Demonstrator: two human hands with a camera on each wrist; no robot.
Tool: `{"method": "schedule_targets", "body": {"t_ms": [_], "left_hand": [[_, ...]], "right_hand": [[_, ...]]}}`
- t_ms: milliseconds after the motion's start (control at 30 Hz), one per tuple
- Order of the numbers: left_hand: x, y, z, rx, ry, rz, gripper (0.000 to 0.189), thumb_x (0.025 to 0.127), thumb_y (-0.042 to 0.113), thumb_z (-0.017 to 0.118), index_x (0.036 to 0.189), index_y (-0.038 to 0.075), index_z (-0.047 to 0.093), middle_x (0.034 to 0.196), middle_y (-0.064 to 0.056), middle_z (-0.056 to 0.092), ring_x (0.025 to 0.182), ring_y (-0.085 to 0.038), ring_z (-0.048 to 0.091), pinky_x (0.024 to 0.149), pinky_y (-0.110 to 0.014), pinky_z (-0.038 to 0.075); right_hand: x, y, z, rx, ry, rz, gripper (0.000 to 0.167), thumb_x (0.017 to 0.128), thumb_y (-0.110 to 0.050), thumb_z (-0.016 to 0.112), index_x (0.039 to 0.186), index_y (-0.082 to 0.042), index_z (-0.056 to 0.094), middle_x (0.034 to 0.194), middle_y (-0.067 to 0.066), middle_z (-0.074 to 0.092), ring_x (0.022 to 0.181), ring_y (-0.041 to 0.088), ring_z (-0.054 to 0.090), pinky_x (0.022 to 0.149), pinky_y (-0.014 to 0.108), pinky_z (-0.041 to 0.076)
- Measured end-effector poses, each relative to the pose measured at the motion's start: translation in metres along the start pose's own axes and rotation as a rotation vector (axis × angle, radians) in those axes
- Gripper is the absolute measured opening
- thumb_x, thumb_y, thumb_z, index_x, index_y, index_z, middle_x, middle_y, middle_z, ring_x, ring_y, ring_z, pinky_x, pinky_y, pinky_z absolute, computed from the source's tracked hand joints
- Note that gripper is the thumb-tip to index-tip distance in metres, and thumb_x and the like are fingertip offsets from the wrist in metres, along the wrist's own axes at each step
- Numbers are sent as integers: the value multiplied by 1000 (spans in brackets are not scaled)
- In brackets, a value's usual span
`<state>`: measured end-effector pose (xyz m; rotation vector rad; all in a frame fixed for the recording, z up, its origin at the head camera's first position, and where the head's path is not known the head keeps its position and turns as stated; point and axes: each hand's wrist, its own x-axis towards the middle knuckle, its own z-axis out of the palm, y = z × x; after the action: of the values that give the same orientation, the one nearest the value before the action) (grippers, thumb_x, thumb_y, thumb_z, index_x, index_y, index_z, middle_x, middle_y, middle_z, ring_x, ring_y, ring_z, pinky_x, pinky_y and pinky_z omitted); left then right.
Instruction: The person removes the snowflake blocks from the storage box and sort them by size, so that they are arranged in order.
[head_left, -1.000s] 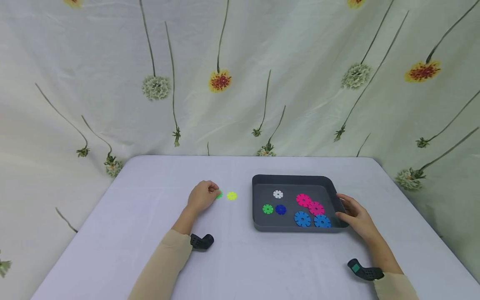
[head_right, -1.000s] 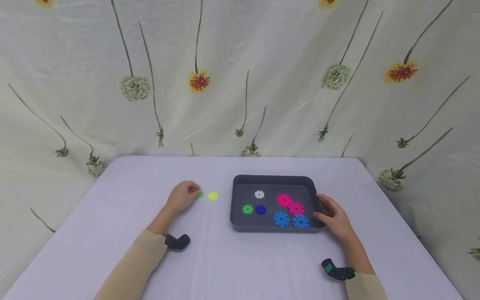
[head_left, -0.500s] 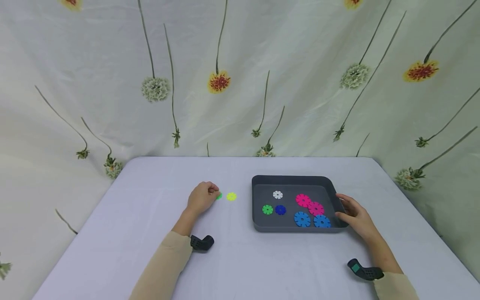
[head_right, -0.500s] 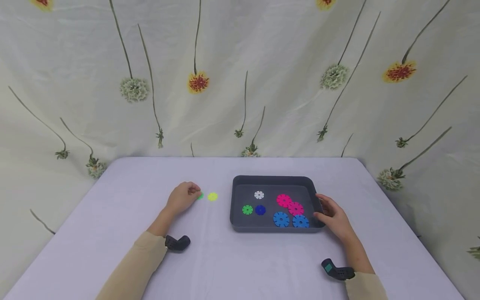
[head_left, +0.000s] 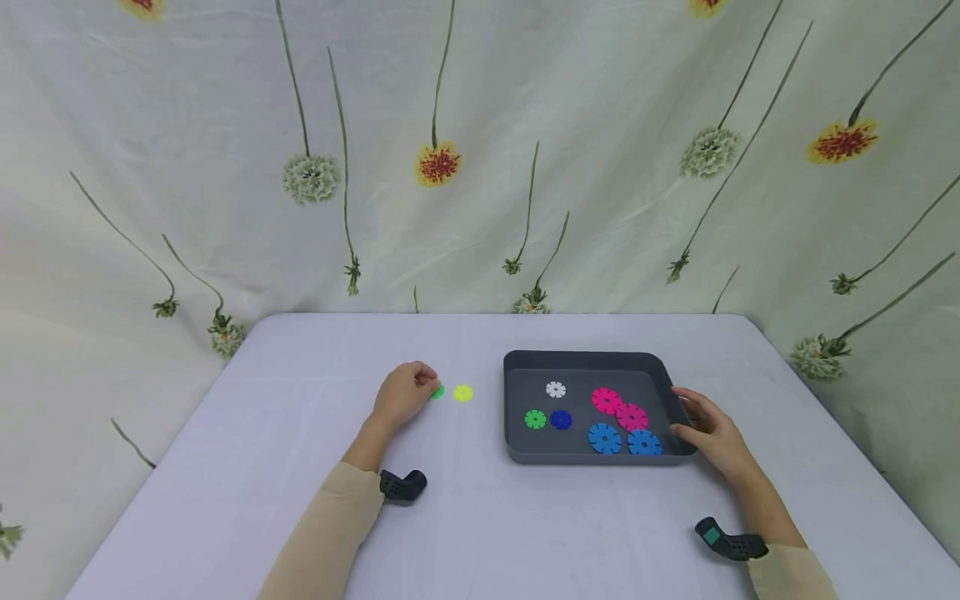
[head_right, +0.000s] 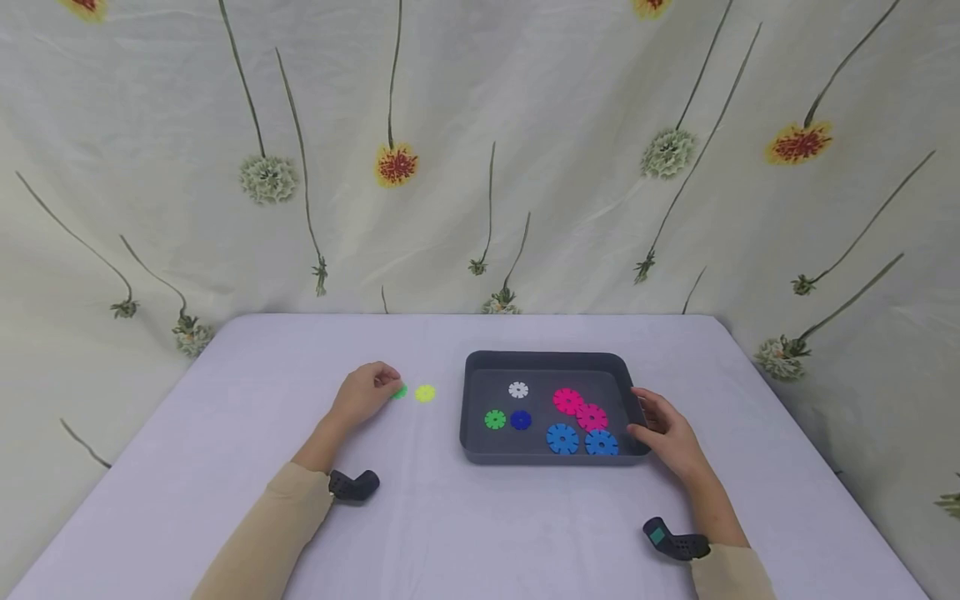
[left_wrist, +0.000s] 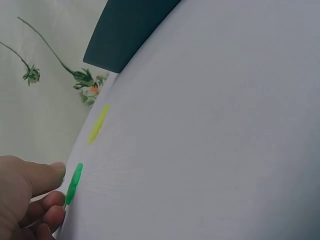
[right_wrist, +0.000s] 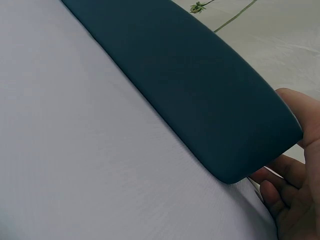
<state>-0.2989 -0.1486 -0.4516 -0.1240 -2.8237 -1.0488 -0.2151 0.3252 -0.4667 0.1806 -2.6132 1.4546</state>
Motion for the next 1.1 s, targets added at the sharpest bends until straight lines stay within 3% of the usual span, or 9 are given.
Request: {"method": "schedule_targets", "body": {"t_ms": [300, 567, 1100], "left_hand": [[1, 11, -1, -10, -7, 21, 13, 92, 17, 67, 97, 5, 67, 87, -5, 62, 81, -22, 57, 74, -39, 45], [1, 34, 1, -24, -10, 115, 12, 91, 16, 68, 96, 5, 68, 85, -4, 61, 78, -21, 56, 70, -35, 44], [2, 81, 16, -19, -65, 217, 9, 92, 16, 68, 96, 9, 69, 82, 0, 59, 72, -15, 52, 64, -30, 43]], "right_hand": [[-1, -1, 0, 7, 5, 6, 60, 92, -10, 67, 144, -2, 40, 142, 31, 43, 126, 45, 44, 84, 7, 37], [-1, -2, 0, 18, 7, -1, 57, 93, -11, 66, 143, -2, 41, 141, 31, 44, 124, 45, 46, 84, 7, 38], [0, -1, 0, 28, -10, 17, 61, 92, -12, 67, 145, -1, 38, 141, 32, 43, 122, 43, 48, 82, 9, 40]]}}
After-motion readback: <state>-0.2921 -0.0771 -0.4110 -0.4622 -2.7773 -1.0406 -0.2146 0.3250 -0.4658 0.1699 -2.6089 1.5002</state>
